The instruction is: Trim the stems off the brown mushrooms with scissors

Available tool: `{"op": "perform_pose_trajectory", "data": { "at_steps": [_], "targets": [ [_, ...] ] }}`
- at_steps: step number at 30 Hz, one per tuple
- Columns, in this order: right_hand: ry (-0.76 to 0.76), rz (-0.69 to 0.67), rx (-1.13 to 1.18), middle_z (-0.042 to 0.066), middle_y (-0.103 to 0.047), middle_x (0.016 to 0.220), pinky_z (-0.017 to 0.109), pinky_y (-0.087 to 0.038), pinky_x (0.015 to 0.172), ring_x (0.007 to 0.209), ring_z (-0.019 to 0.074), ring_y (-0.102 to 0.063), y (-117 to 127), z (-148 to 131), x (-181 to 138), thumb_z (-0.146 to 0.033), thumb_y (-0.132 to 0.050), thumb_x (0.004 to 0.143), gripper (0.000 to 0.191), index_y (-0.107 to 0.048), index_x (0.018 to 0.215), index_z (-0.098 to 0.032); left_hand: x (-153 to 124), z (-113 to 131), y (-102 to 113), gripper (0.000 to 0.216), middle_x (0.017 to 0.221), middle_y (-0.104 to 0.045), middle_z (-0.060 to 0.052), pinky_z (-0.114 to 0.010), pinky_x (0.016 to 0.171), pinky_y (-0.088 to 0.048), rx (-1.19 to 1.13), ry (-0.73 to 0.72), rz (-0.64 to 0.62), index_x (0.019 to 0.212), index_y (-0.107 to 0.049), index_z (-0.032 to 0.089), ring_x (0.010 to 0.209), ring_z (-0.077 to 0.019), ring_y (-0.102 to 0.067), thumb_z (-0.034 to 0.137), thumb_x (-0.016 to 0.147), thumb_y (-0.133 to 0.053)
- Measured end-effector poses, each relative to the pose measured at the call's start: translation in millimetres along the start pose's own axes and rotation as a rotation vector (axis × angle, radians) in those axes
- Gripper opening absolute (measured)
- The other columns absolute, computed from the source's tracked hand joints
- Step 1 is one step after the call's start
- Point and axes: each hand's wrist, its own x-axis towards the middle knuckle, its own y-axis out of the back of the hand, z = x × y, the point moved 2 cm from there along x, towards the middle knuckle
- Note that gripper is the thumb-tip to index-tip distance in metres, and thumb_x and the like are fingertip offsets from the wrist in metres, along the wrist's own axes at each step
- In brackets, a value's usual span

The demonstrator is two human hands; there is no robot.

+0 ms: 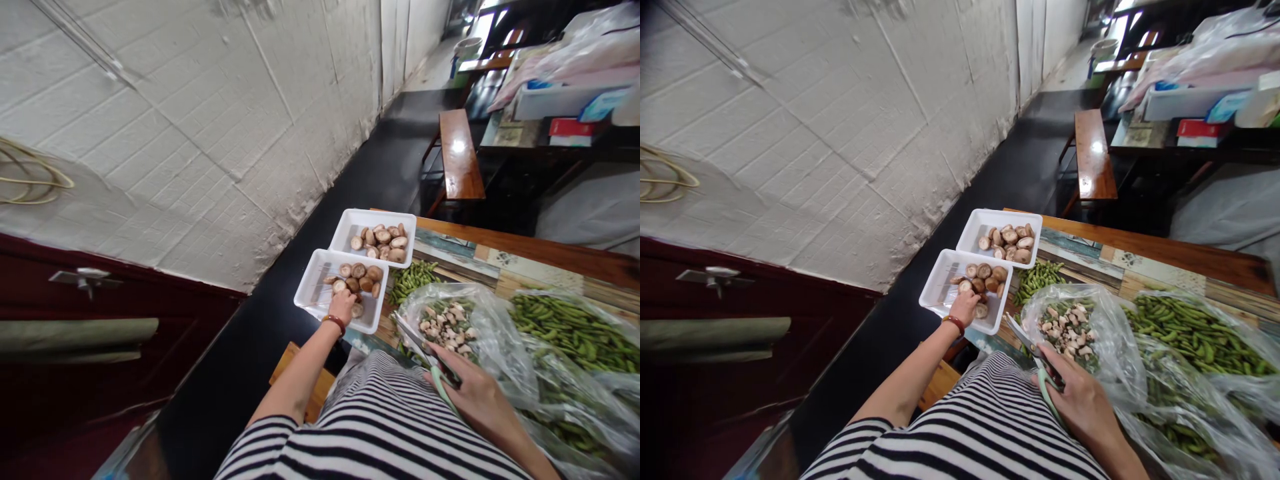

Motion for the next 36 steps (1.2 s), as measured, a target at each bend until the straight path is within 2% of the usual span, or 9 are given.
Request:
{"op": "perform_pose_trajectory", "data": {
  "at_steps": [6,10,14,18,21,24,27,31,36],
  "targets": [
    [0.001,-0.001,-0.01,0.005,-0.075,0.133,0.043,-0.06,0.103,0.121,0.0294,-0.072,0.0,-0.7,2.0,-0.05,-0.063,0.089,0.051,-0.072,0.134,-0.03,11.9,14.1,-10.5,0.03,0.13,-0.066,-0.011,-0.05,0.102,-0.054,0.038,-0.114,-0.101,0.123,-0.066,0.017,0.118,-0.026,-0.064,0.036,0.099,-0.064],
    [-0.008,-0.003,-0.017,0.004,-0.076,0.132,0.042,-0.06,0.103,0.122,0.0298,-0.071,0.4,-1.0,3.0,-0.05,-0.065,0.087,0.049,-0.074,0.131,-0.032,22.1,17.9,-11.4,0.034,0.131,-0.066,-0.012,-0.05,0.101,-0.056,0.003,-0.056,-0.124,0.125,-0.066,0.016,0.117,-0.0263,-0.065,0.037,0.099,-0.065],
    [-0.014,-0.029,-0.011,0.005,-0.075,0.133,0.043,-0.058,0.106,0.124,0.0298,-0.07,-0.7,0.7,4.2,-0.051,-0.063,0.088,0.05,-0.073,0.133,-0.03,22.0,17.9,-9.3,0.035,0.132,-0.065,-0.012,-0.051,0.101,-0.056,-0.141,0.018,-0.112,0.127,-0.065,0.016,0.118,-0.0268,-0.065,0.037,0.099,-0.066],
    [-0.041,-0.048,-0.001,0.006,-0.074,0.136,0.045,-0.057,0.108,0.127,0.0303,-0.069,-1.0,1.9,4.1,-0.053,-0.063,0.089,0.053,-0.071,0.135,-0.03,11.6,20.0,-7.1,0.032,0.128,-0.067,-0.01,-0.05,0.099,-0.056,-0.407,0.086,-0.075,0.123,-0.066,0.016,0.115,-0.0258,-0.066,0.036,0.098,-0.066],
    [-0.065,-0.047,0.009,0.007,-0.073,0.136,0.046,-0.057,0.107,0.126,0.031,-0.069,-0.3,1.2,5.1,-0.054,-0.063,0.089,0.054,-0.072,0.135,-0.028,2.6,26.8,-2.6,0.028,0.117,-0.069,-0.009,-0.046,0.095,-0.057,-0.697,0.148,-0.007,0.119,-0.066,0.016,0.107,-0.0238,-0.067,0.032,0.096,-0.068],
    [-0.049,-0.048,0.018,0.009,-0.073,0.136,0.046,-0.057,0.107,0.124,0.0311,-0.07,1.1,-1.4,8.2,-0.053,-0.062,0.089,0.055,-0.071,0.136,-0.025,-7.3,37.2,6.7,0.028,0.105,-0.071,-0.009,-0.037,0.083,-0.059,-1.04,0.166,0.036,0.113,-0.066,0.017,0.094,-0.0208,-0.069,0.035,0.091,-0.069],
    [-0.039,-0.028,0.041,0.009,-0.075,0.133,0.044,-0.059,0.105,0.122,0.0305,-0.071,3.9,-4.6,11.3,-0.052,-0.063,0.089,0.054,-0.072,0.135,-0.025,-19.7,46.9,22.3,0.043,0.104,-0.072,-0.011,-0.033,0.071,-0.059,-1.361,0.136,0.037,0.113,-0.067,0.016,0.084,-0.02,-0.07,0.046,0.084,-0.073],
    [-0.06,0.013,0.064,0.009,-0.076,0.131,0.043,-0.06,0.103,0.119,0.0301,-0.073,7.6,-7.2,11.8,-0.053,-0.064,0.088,0.053,-0.074,0.131,-0.023,-38.3,58.8,51.0,0.062,0.113,-0.073,-0.014,-0.035,0.076,-0.06,-1.638,0.066,0.018,0.121,-0.068,0.016,0.092,-0.0228,-0.071,0.049,0.071,-0.082],
    [-0.07,0.112,0.093,0.01,-0.078,0.128,0.043,-0.061,0.1,0.114,0.0299,-0.075,10.7,-5.3,10.3,-0.055,-0.065,0.084,0.055,-0.075,0.128,-0.023,-60.1,78.9,85.1,0.068,0.122,-0.074,-0.014,-0.036,0.088,-0.058,-1.847,-0.048,-0.05,0.123,-0.072,0.017,0.109,-0.0278,-0.07,0.035,0.061,-0.093]
  ]
}}
